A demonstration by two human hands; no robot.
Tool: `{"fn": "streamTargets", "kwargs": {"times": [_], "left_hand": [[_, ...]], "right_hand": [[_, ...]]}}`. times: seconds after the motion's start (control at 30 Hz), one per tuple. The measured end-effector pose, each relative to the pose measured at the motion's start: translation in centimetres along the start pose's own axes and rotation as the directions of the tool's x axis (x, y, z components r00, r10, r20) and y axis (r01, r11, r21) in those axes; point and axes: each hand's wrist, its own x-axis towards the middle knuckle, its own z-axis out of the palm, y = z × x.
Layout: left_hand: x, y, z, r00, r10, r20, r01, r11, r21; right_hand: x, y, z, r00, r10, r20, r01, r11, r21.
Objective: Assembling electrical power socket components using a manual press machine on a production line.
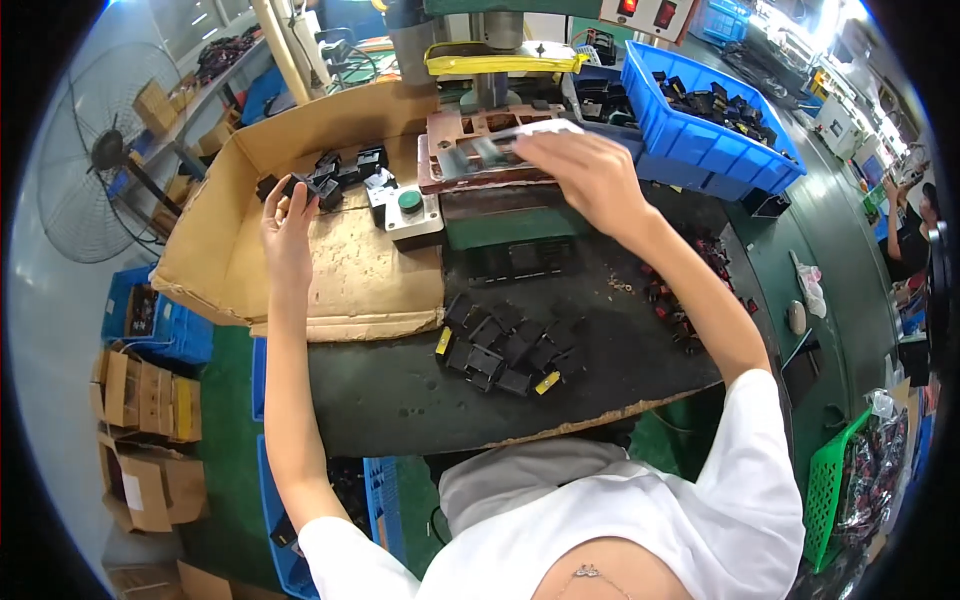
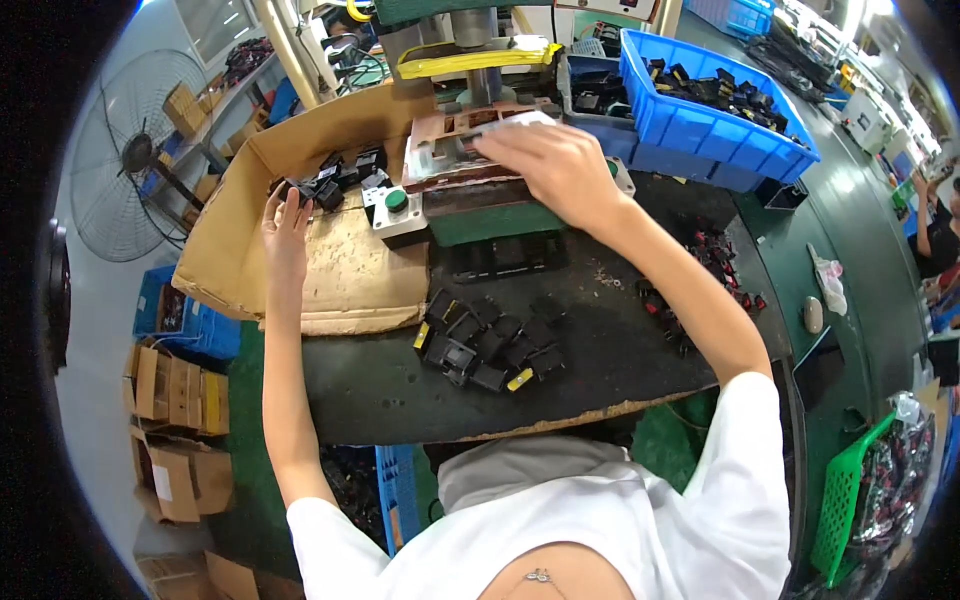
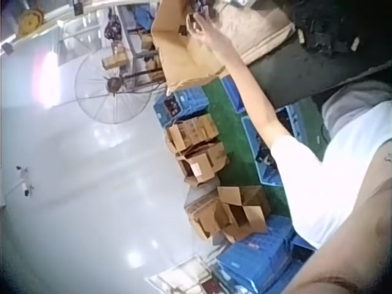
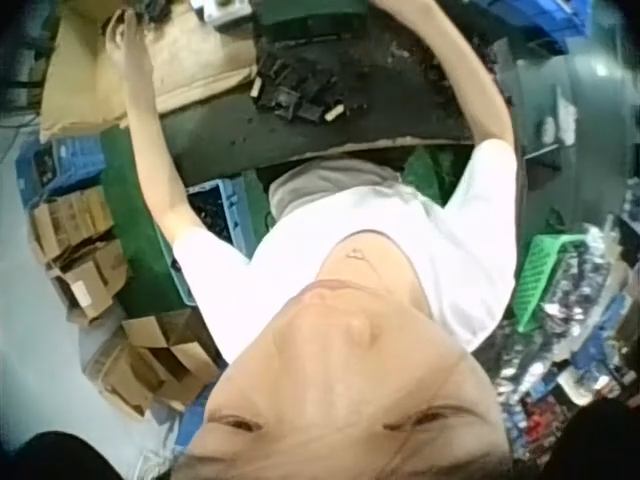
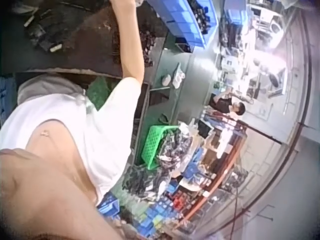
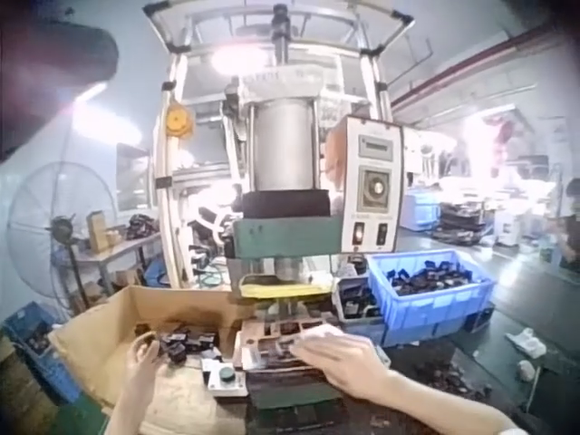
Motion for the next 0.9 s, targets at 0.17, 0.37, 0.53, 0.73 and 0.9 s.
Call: {"fn": "streamTargets", "kwargs": {"times": [0.17,0.37,0.53,0.73,0.9], "left_hand": [[-0.1,0.3,0.3,0.996,-0.057,-0.072,0.052,0.996,-0.071],[0.3,0.1,-0.5,0.982,-0.153,-0.111,0.135,0.978,-0.157],[0.5,0.5,0.0,0.964,-0.255,-0.077,0.227,0.938,-0.263],[-0.7,1.2,0.8,0.957,-0.266,0.113,0.288,0.912,-0.293],[-1.5,1.6,2.0,0.978,-0.191,0.079,0.177,0.972,0.157]], "right_hand": [[1.6,3.9,2.8,0.974,0.131,0.186,-0.123,0.991,-0.052],[2.6,6.2,3.7,0.886,0.253,0.388,-0.307,0.948,0.084],[1.8,5.4,3.7,0.864,0.333,0.376,-0.367,0.930,0.018],[-0.9,3.0,-1.8,0.824,0.476,0.308,-0.564,0.641,0.520],[-7.2,4.6,-6.5,0.668,0.592,0.452,-0.732,0.412,0.542]]}}
